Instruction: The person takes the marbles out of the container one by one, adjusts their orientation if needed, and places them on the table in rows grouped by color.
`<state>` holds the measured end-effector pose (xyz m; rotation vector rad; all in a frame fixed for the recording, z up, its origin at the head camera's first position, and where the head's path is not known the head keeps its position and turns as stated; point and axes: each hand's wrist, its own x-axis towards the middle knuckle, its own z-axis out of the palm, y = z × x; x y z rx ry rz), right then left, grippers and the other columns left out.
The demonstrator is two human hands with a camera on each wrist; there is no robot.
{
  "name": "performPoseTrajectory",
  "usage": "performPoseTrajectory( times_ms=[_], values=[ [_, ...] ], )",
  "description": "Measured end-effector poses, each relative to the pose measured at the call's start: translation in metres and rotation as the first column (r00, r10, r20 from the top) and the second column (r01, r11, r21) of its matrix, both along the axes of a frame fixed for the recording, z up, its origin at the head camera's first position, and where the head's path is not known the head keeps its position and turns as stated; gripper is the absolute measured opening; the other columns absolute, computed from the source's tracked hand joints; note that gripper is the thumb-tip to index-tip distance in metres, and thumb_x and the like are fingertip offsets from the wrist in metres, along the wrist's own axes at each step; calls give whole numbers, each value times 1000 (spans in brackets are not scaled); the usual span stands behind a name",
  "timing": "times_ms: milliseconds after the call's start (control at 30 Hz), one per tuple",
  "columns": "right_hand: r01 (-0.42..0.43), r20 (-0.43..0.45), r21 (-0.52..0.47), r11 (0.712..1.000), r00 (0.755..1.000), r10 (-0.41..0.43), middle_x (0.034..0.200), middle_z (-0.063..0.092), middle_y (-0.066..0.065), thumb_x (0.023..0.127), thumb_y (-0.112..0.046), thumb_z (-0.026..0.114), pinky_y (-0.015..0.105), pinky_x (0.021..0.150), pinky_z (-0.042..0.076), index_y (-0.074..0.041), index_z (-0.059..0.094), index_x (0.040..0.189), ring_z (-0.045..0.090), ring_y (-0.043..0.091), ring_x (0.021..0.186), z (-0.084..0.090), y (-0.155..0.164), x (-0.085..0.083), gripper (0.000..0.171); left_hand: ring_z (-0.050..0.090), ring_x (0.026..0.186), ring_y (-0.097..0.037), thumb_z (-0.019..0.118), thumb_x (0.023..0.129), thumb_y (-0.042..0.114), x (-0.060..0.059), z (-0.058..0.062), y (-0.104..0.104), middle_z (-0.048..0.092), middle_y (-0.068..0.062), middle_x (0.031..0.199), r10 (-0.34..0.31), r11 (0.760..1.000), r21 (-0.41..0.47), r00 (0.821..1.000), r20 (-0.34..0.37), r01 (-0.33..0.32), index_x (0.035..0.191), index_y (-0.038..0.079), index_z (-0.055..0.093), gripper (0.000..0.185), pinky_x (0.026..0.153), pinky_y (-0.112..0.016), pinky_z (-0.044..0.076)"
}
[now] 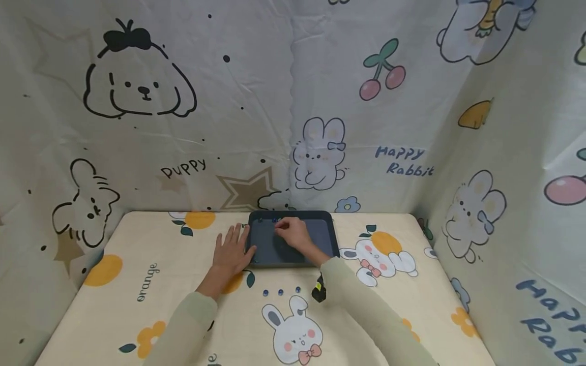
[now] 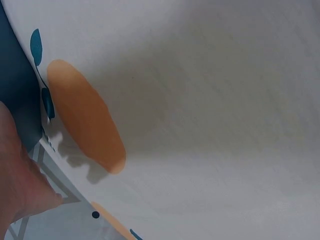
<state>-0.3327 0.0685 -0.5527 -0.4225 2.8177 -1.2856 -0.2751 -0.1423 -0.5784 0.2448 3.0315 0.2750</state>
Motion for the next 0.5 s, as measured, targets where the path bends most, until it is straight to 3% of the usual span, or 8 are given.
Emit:
performPoseTrajectory(
  times_ms=[167,500],
  values=[
    [-10,41,-61,998,999,13,90,73,-2,92,-13,73,31,70,55,-6,76,102,67,12,80,11,25,20,13,11,150,-38,38,104,50,1,1,-1,14,-21,164,-3,1000,4,1000,-17,3,160,8,17,74,117,-61,6],
    [-59,42,-82,995,997,62,90,73,-1,90,-8,73,29,69,56,-3,75,102,68,12,80,28,66,66,13,13,150,-38,39,103,50,2,1,-2,16,-21,163,-1,1000,32,1000,-29,2,160,7,19,74,116,-62,7]
  ],
)
